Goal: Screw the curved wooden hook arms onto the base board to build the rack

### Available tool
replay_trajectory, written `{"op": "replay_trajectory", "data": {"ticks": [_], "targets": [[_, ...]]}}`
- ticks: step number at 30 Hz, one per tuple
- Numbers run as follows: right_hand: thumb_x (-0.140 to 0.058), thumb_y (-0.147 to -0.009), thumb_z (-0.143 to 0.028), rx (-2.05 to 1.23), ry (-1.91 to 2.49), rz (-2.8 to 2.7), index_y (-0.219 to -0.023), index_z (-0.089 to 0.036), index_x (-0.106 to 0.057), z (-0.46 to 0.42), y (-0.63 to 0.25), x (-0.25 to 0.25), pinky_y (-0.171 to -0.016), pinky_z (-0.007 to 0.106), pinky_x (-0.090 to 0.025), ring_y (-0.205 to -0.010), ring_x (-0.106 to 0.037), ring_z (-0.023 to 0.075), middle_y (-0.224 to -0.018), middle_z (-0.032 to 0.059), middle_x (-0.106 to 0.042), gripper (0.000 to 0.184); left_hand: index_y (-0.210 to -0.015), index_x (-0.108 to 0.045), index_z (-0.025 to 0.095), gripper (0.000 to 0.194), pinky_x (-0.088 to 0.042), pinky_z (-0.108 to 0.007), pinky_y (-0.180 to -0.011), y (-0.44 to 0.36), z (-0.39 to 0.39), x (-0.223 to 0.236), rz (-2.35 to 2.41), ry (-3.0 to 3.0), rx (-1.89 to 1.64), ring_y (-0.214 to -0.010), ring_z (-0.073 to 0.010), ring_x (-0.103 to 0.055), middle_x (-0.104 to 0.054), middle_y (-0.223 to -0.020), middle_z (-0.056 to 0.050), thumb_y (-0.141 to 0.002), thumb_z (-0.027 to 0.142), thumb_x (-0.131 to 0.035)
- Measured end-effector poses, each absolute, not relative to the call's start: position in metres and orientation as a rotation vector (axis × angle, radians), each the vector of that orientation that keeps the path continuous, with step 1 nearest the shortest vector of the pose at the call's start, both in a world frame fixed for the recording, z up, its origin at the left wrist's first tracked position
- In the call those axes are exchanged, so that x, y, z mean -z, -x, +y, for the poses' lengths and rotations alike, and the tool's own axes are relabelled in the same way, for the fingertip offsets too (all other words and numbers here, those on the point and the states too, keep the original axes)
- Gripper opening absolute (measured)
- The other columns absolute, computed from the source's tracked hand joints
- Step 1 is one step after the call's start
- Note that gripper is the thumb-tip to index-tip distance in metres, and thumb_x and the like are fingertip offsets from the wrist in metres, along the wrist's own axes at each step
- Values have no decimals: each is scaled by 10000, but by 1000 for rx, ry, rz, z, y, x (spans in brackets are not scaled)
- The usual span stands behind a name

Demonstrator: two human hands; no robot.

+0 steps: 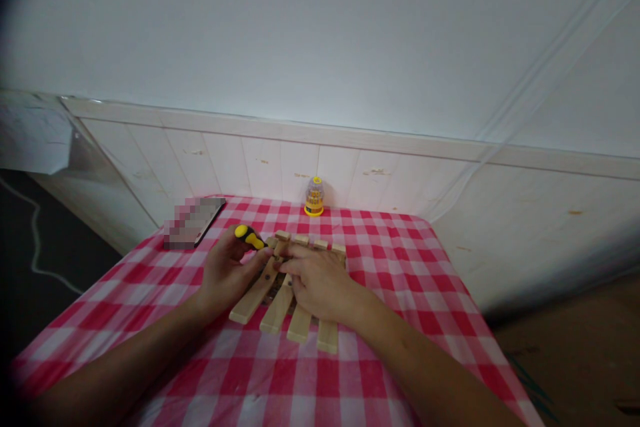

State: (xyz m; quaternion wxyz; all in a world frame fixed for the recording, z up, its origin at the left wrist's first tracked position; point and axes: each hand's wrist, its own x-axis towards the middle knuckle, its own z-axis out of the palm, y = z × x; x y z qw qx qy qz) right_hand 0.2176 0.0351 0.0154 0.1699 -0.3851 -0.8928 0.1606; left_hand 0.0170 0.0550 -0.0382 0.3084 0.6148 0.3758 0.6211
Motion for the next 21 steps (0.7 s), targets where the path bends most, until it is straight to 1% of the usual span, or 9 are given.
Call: {"op": "replay_trajectory", "data": {"ticks": [4,8,13,17,21], "targets": [[-512,-910,-38,-457,1078,-2533,-1134,-297,-787,35,-218,-16,-1088,422,-520,-1274,-645,240,-1371,22,-697,439,-905,-618,208,181,-533,-252,-712,-17,55,37,982,-1595,-1650,-751,-137,-632,-644,-827,21,-853,262,-782],[-500,-915,-42,-472,1091,-2536,-1114,-281,-793,35,-217,-16,-1071,403,-529,-1284,-639,239,-1375,30,-694,427,-900,-621,210,181,-521,-246,-707,-18,55,36,971,-1610,-1628,-745,-136,-628,-644,-810,22,-848,253,-789],[-504,-915,-44,-467,1101,-2538,-1083,-286,-794,34,-217,-17,-1067,405,-526,-1270,-647,234,-1392,23,-685,413,-910,-643,204,207,-531,-270,-722,-18,56,35,990,-1581,-1523,-764,-160,-658,-687,-827,2,-802,240,-815],[-517,-910,-42,-462,1095,-2540,-1060,-288,-796,35,-217,-16,-1057,404,-530,-1270,-645,235,-1408,14,-675,401,-877,-670,197,162,-535,-274,-715,-17,56,31,979,-1570,-1455,-755,-165,-669,-709,-813,-3,-781,207,-800],[-518,-909,-42,-459,1101,-2535,-1105,-302,-795,36,-217,-15,-1064,408,-529,-1250,-655,235,-1358,16,-702,427,-867,-702,196,118,-564,-301,-736,-16,55,23,971,-1528,-1437,-781,-192,-710,-749,-825,-21,-780,213,-780]]}}
